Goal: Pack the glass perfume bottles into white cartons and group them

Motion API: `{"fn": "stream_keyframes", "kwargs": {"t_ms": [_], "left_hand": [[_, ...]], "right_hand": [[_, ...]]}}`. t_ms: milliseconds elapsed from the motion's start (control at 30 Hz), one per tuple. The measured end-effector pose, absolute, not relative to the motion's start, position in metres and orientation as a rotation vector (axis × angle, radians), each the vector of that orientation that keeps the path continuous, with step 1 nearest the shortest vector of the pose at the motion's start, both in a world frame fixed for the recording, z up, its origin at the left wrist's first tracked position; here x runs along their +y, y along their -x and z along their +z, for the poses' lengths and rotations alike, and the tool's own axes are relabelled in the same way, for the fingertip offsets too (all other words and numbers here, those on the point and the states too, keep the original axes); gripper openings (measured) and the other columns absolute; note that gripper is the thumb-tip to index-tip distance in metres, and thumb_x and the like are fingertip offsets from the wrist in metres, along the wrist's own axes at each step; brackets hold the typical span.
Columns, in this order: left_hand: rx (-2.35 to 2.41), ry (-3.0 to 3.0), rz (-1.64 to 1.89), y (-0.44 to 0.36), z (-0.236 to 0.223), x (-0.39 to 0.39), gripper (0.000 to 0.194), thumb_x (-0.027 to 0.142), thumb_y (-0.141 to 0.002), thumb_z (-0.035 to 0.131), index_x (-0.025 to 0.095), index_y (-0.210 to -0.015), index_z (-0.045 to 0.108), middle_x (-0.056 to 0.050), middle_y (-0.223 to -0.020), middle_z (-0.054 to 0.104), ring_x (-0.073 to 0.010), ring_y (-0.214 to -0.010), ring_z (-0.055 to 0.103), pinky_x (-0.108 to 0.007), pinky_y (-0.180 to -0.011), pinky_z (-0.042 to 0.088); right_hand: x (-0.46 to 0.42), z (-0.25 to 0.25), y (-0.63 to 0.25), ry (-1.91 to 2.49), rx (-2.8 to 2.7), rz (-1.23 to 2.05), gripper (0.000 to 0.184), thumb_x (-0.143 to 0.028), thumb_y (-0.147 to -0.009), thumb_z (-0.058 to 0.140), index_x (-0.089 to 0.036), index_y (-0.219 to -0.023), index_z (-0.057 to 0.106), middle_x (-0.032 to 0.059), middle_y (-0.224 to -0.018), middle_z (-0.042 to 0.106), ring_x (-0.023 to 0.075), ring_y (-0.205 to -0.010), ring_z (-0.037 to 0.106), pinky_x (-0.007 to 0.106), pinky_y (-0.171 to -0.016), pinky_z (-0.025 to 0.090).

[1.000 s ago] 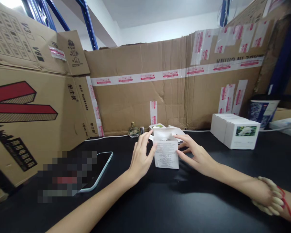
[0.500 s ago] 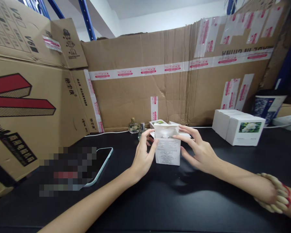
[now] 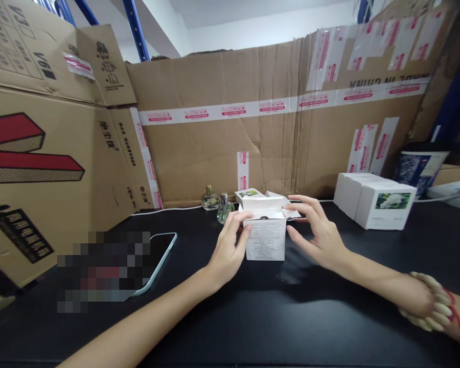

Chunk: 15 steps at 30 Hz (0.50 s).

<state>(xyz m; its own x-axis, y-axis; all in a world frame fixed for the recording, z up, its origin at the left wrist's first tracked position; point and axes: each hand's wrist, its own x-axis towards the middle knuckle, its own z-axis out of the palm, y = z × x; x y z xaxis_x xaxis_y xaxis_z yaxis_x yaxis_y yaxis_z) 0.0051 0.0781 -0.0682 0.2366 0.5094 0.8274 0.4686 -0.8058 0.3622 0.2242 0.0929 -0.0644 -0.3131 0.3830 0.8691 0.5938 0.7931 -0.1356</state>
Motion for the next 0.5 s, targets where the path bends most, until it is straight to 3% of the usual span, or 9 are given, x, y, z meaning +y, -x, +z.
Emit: {"fn": "stream_keyframes", "kwargs": {"t_ms": [200, 333, 500], "left_hand": [[1.015, -2.565, 1.588, -0.005, -0.0633, 0.0747, 0.028, 0.017, -0.095, 0.039, 0.023, -0.12, 0.05, -0.007, -0.121, 0.046, -0.0127, -0.112, 0.05, -0.029, -0.097, 0.043], [1.058, -2.649, 1.68, -0.0071, -0.067, 0.0752, 0.03, 0.016, -0.093, 0.042, 0.024, -0.122, 0.049, -0.009, -0.137, 0.03, -0.0148, -0.112, 0.05, -0.033, -0.095, 0.045], [1.073, -2.714, 1.78, -0.0081, -0.0689, 0.0742, 0.03, 0.014, -0.091, 0.045, 0.022, -0.12, 0.051, -0.011, -0.136, 0.029, -0.0201, -0.125, 0.038, -0.035, -0.093, 0.046]], "right_hand": [[0.0932, -0.0653, -0.2243, 0.695, -1.981, -0.18, 0.049, -0.023, -0.089, 0.05, -0.029, -0.136, 0.036, 0.0066, -0.13, 0.04, 0.0195, -0.117, 0.048, 0.028, -0.084, 0.056], [0.0958, -0.0652, -0.2254, 0.6, -2.033, 0.112, 0.045, -0.023, -0.089, 0.05, -0.029, -0.132, 0.038, 0.0075, -0.13, 0.037, 0.0166, -0.109, 0.052, 0.023, -0.074, 0.058], [0.0982, -0.0664, -0.2259, 0.568, -2.058, 0.254, 0.046, -0.023, -0.09, 0.05, -0.03, -0.133, 0.034, 0.0073, -0.128, 0.04, 0.0141, -0.102, 0.056, 0.021, -0.07, 0.058]]}}
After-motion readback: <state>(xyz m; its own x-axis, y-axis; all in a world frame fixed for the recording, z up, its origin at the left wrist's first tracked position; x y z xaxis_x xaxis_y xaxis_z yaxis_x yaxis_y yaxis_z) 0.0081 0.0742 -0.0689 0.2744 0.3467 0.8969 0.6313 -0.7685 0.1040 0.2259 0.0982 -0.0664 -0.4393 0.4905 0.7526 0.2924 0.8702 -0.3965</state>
